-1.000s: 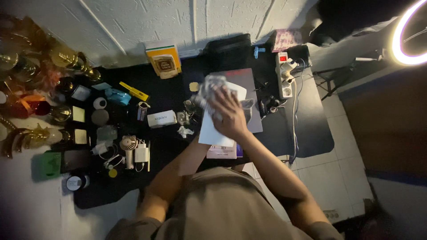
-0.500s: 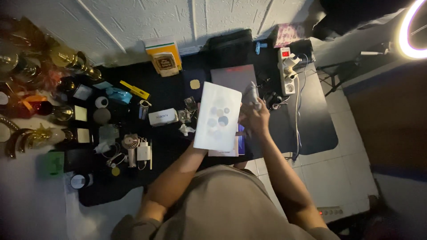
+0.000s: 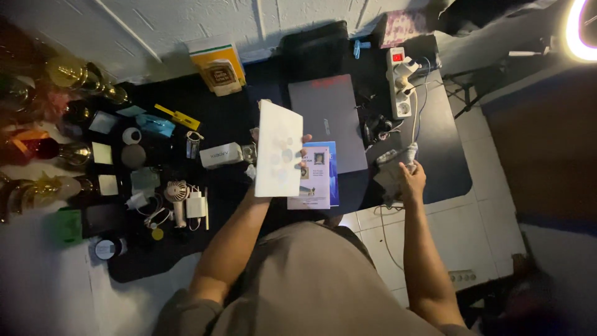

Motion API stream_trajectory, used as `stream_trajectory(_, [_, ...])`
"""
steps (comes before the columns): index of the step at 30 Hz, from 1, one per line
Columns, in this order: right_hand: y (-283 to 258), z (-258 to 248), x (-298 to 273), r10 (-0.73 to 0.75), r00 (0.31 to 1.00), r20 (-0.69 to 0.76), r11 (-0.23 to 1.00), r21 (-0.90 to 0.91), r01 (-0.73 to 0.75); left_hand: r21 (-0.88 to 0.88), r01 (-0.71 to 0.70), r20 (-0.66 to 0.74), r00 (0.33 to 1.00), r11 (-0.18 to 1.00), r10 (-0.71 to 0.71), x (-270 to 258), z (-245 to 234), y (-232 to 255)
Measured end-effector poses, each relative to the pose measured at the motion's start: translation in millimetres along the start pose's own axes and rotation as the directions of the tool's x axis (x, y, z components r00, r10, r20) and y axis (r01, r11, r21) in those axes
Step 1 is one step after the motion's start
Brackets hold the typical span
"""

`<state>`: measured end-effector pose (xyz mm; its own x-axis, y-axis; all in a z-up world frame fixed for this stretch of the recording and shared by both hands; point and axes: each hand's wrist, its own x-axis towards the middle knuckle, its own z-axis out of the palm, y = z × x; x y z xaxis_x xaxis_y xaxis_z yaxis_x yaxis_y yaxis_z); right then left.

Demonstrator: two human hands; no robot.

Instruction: Cleaning and organizing items such as folders and books on a desk.

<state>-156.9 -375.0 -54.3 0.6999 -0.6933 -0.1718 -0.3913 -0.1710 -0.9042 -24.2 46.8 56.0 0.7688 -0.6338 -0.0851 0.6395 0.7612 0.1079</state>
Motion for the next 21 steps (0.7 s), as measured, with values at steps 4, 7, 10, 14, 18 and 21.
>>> stream_trajectory(4, [-6.6,8.5,-8.3,-0.458,0.882,-0.113,0.788,-0.511,0.343,-0.026,0.027,-0.031,0.999,0.999,-0.028,-2.7,-17.7,5.4])
stream_trajectory(7, [-68.6,27.1,-42.6,-0.643,0.765,-0.049,0.627,-0.608,0.487,-0.039,0.037,-0.046,0.998,0.999,-0.038,11.4,-37.8,-5.6])
stream_trajectory(10, [-136.4,47.9,-79.0,-0.316,0.941,0.125,0.912,-0.234,0.337,0.324,-0.028,-0.269,0.955,0.946,0.121,17.9,-9.5,-18.3])
stream_trajectory(14, [-161.6,68.5,-93.3,-0.119,0.797,0.592,0.924,0.360,-0.129,0.682,0.210,-0.498,0.835,0.700,0.235,12.8,36.9,-29.7])
stream_trajectory(18, [-180.3,84.5,-102.7,-0.187,0.712,0.677,0.872,0.448,-0.197,0.769,-0.080,-0.182,0.924,0.634,0.337,11.1,-12.5,-43.3])
stream_trajectory(21, [-219.1,82.1,-107.8,-0.048,0.791,0.610,0.990,0.136,-0.045,0.819,-0.023,-0.224,0.907,0.573,0.357,7.5,-1.6,-45.1])
